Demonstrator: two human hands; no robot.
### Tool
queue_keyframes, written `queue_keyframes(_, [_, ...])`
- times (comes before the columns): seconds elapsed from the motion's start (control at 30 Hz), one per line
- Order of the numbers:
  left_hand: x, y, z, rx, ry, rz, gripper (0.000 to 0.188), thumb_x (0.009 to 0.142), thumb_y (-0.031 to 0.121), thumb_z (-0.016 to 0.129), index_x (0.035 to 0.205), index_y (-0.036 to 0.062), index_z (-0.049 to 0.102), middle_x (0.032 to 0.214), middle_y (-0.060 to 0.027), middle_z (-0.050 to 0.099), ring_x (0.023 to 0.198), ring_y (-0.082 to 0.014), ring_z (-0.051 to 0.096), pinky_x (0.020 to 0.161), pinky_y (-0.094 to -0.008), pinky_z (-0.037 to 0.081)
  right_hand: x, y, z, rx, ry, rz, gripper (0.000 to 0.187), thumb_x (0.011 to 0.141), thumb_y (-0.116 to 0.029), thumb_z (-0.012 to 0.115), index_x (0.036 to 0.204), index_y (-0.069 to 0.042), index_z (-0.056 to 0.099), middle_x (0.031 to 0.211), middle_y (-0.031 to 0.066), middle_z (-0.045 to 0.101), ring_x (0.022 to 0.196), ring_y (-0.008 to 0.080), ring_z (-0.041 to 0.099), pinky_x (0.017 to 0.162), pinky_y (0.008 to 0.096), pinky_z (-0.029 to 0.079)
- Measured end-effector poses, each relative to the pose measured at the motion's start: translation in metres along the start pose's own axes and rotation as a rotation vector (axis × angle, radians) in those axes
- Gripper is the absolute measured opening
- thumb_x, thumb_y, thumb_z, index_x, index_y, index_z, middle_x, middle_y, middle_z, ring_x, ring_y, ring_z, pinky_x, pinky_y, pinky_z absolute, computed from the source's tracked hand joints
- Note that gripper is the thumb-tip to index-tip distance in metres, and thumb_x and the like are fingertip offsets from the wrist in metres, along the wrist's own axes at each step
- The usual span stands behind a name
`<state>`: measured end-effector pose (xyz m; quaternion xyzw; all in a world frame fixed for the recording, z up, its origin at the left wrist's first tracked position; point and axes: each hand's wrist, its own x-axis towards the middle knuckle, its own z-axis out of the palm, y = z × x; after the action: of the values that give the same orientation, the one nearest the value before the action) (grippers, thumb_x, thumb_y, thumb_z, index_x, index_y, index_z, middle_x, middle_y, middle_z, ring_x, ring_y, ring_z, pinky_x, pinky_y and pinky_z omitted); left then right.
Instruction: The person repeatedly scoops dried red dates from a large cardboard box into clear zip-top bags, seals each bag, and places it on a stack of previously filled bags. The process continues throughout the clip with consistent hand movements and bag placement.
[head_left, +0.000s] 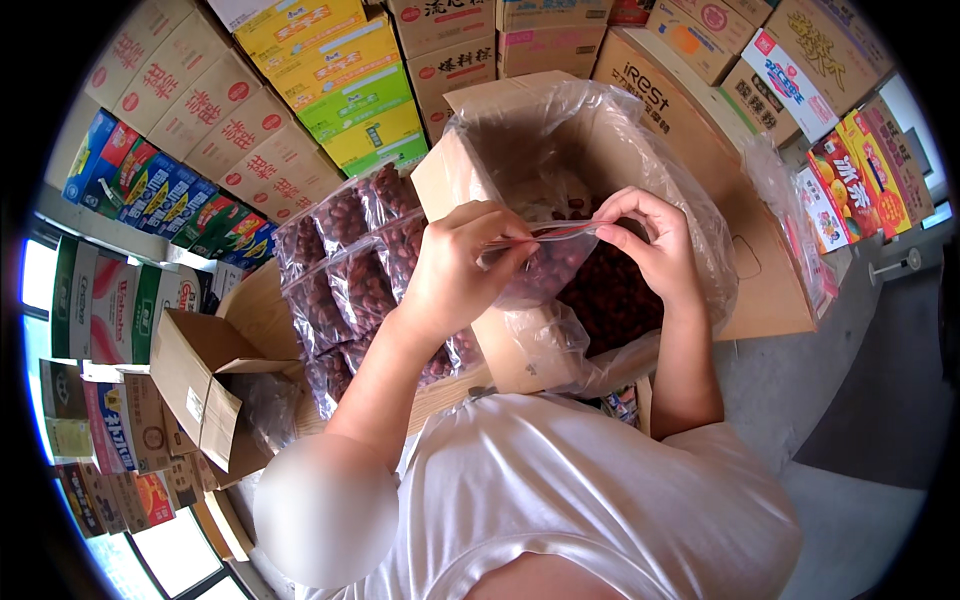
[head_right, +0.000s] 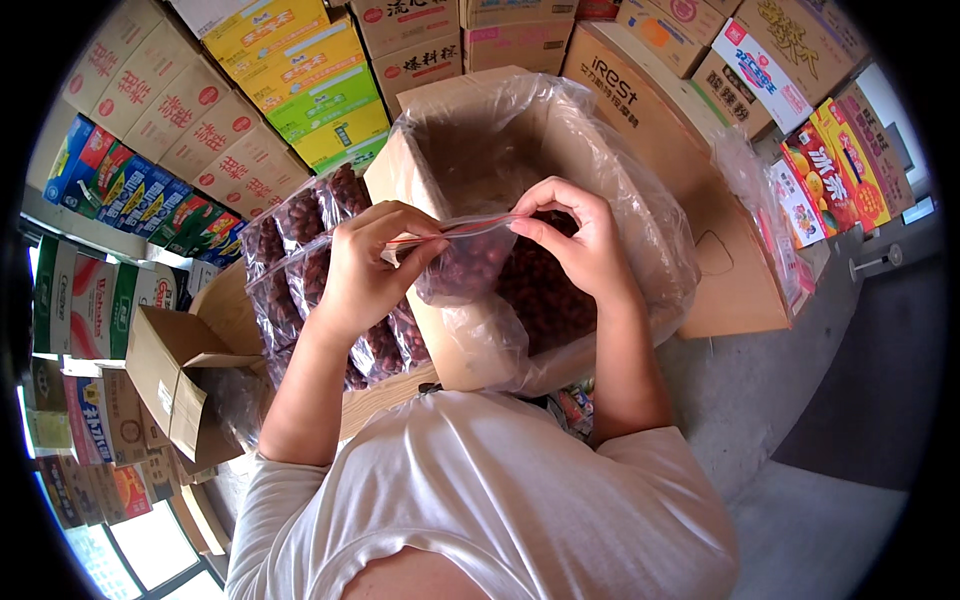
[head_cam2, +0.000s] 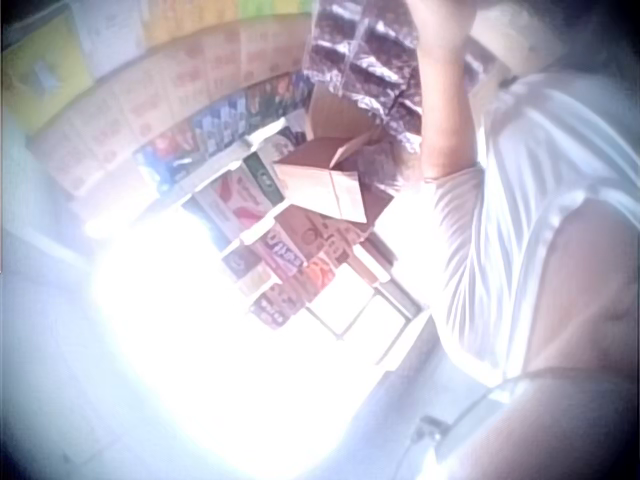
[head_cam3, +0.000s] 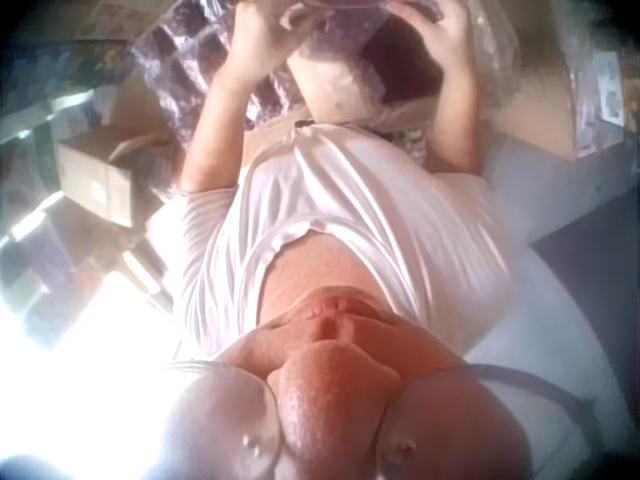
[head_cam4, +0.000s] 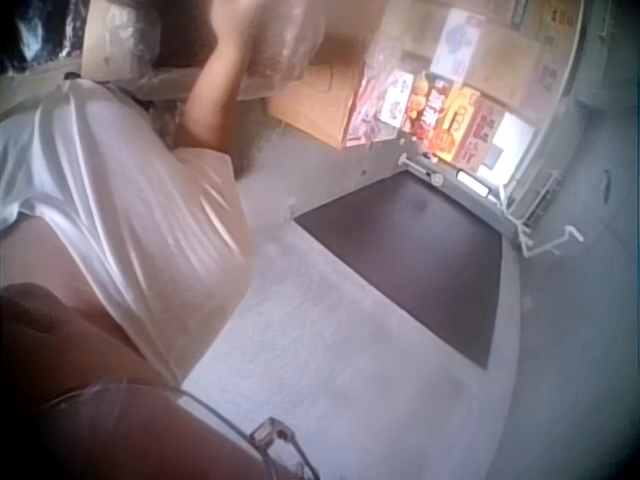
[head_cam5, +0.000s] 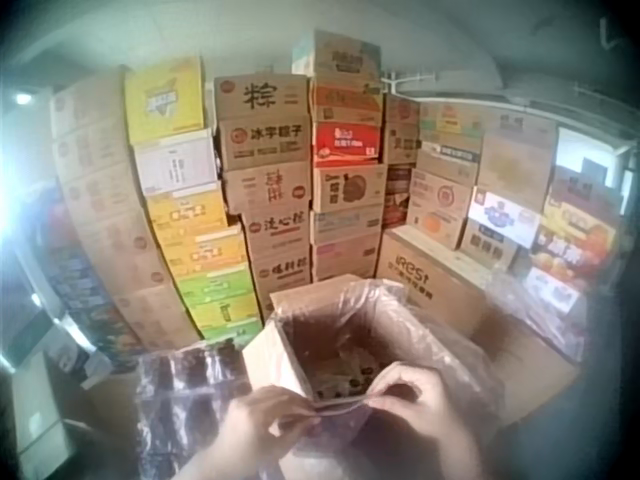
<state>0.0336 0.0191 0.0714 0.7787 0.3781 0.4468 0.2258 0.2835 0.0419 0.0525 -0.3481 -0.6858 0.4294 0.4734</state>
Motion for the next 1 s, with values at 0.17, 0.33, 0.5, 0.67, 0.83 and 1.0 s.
queue_keyframes(0.17, [0.002, -0.002, 0.006, -0.027, 0.086, 0.044, 0.012, 0.074, -0.002, 0.075, 0.080, -0.0001, 0.065, 0.079, -0.0101, 0.067, 0.071, -0.0249, 0.067, 0.064, -0.0328, 0.055, 0.004, 0.004, -0.006, -0.179, -0.020, -0.148, 0.013, 0.079, 0.002, 0.072, 0.087, 0.000, 0.061, 0.100, 0.0094, 0.063, 0.097, 0.0181, 0.059, 0.090, 0.0316, 0.046])
queue_keyframes(0.33, [0.002, 0.000, 0.004, -0.022, 0.055, -0.011, 0.010, 0.075, -0.003, 0.074, 0.081, -0.0006, 0.066, 0.083, -0.0108, 0.070, 0.076, -0.0233, 0.069, 0.070, -0.0318, 0.055, 0.007, -0.002, 0.006, -0.146, 0.034, -0.146, 0.015, 0.079, -0.003, 0.074, 0.082, -0.002, 0.060, 0.111, 0.0099, 0.059, 0.092, 0.0155, 0.059, 0.084, 0.0291, 0.046])
queue_keyframes(0.5, [0.003, 0.002, 0.004, -0.016, 0.040, -0.020, 0.010, 0.075, -0.004, 0.074, 0.081, -0.0009, 0.067, 0.084, -0.0107, 0.071, 0.078, -0.0228, 0.069, 0.071, -0.0314, 0.055, 0.011, 0.004, 0.007, -0.213, -0.020, -0.170, 0.016, 0.077, -0.005, 0.075, 0.080, -0.003, 0.059, 0.116, 0.0108, 0.057, 0.103, 0.0197, 0.057, 0.092, 0.0329, 0.044])
queue_keyframes(0.67, [0.003, 0.002, 0.003, -0.004, 0.025, -0.028, 0.009, 0.074, -0.004, 0.073, 0.080, -0.0010, 0.067, 0.084, -0.0103, 0.071, 0.077, -0.0226, 0.069, 0.070, -0.0316, 0.055, 0.013, -0.006, 0.006, -0.257, -0.029, -0.199, 0.017, 0.076, -0.005, 0.076, 0.079, -0.004, 0.059, 0.117, 0.0109, 0.056, 0.108, 0.0217, 0.055, 0.094, 0.0335, 0.043])
queue_keyframes(0.83, [0.003, 0.004, 0.003, 0.009, 0.034, -0.004, 0.010, 0.074, -0.005, 0.073, 0.080, -0.0009, 0.067, 0.083, -0.0103, 0.071, 0.076, -0.0230, 0.069, 0.069, -0.0318, 0.054, 0.014, -0.008, 0.005, -0.270, -0.037, -0.191, 0.017, 0.076, -0.005, 0.076, 0.079, -0.004, 0.059, 0.118, 0.0111, 0.056, 0.111, 0.0229, 0.054, 0.094, 0.0343, 0.042])
queue_keyframes(1.0, [0.003, 0.003, 0.005, 0.018, 0.035, 0.001, 0.010, 0.074, -0.004, 0.073, 0.080, -0.0007, 0.066, 0.083, -0.0104, 0.070, 0.076, -0.0233, 0.069, 0.069, -0.0318, 0.054, 0.018, -0.016, 0.010, -0.338, -0.058, -0.230, 0.017, 0.075, -0.005, 0.076, 0.079, -0.003, 0.059, 0.120, 0.0118, 0.055, 0.113, 0.0235, 0.053, 0.094, 0.0345, 0.043])
